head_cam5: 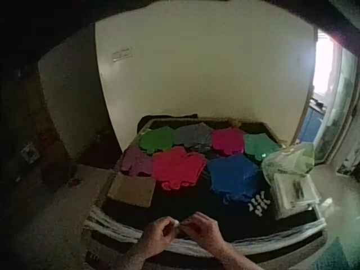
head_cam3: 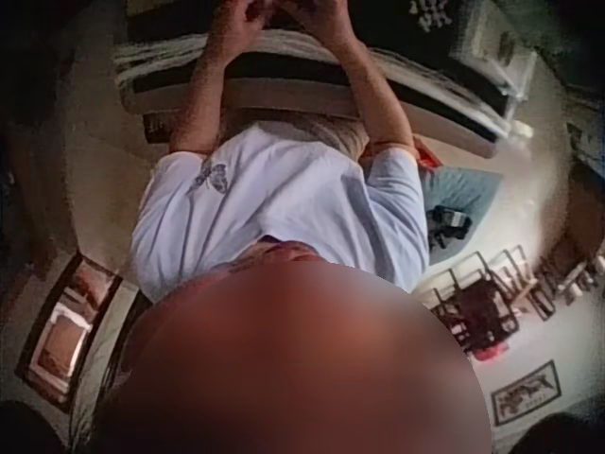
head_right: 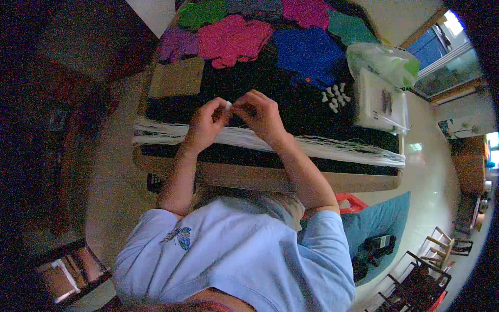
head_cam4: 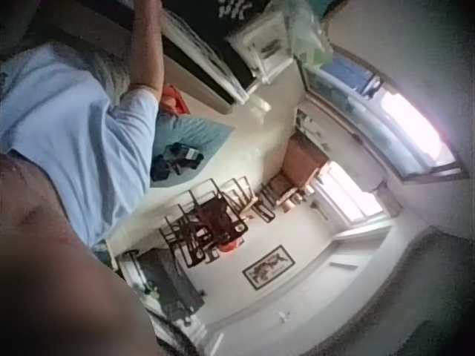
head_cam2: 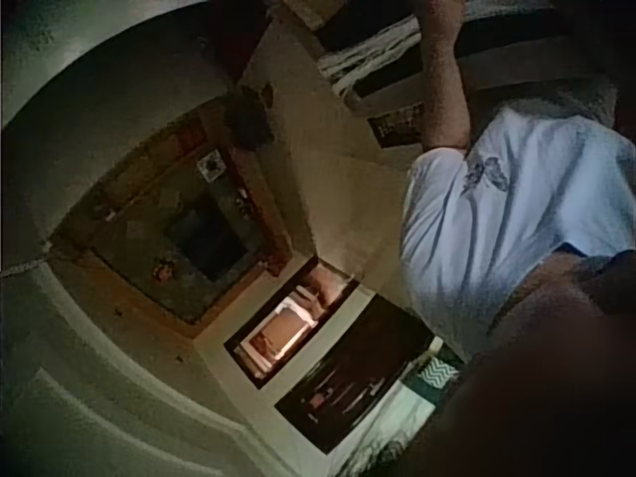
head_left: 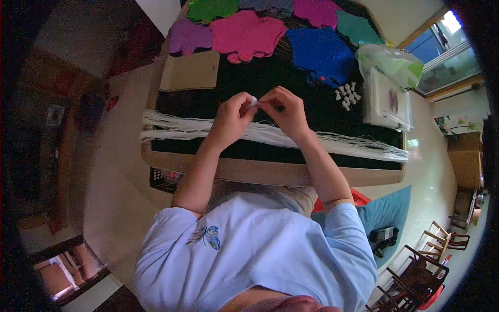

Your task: Threading small plastic clips onto white strings for manual assembly.

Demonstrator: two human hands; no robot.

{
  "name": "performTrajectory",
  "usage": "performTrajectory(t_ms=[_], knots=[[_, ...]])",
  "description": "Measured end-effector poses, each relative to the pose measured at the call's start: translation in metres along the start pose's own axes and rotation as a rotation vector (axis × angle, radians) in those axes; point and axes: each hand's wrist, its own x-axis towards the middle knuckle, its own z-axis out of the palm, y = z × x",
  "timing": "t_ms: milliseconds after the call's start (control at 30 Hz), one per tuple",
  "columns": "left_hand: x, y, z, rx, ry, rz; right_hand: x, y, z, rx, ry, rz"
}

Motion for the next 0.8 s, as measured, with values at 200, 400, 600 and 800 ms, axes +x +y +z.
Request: performTrajectory(t_ms=[200, 400, 600, 800], knots=[[-0.001, 0.003, -0.004, -0.069, -0.108, -0.053, 0.001, 0.000, -0.003, 0.283, -0.083, 0.198], [-0.001, 0.005, -0.008, -0.080, -0.176, -0.059, 0.003, -0.005, -0.011, 0.306, -0.193, 0.232], [-0.005, -0.006, 0.004, -0.225, -0.171, -0.144, 0.004, -0.003, -0.016, 0.313, -0.251, 0.234], [-0.002, -0.011, 0.000, -0.233, -0.272, -0.164, 0.006, -0.007, -0.018, 0.424, -0.306, 0.318]])
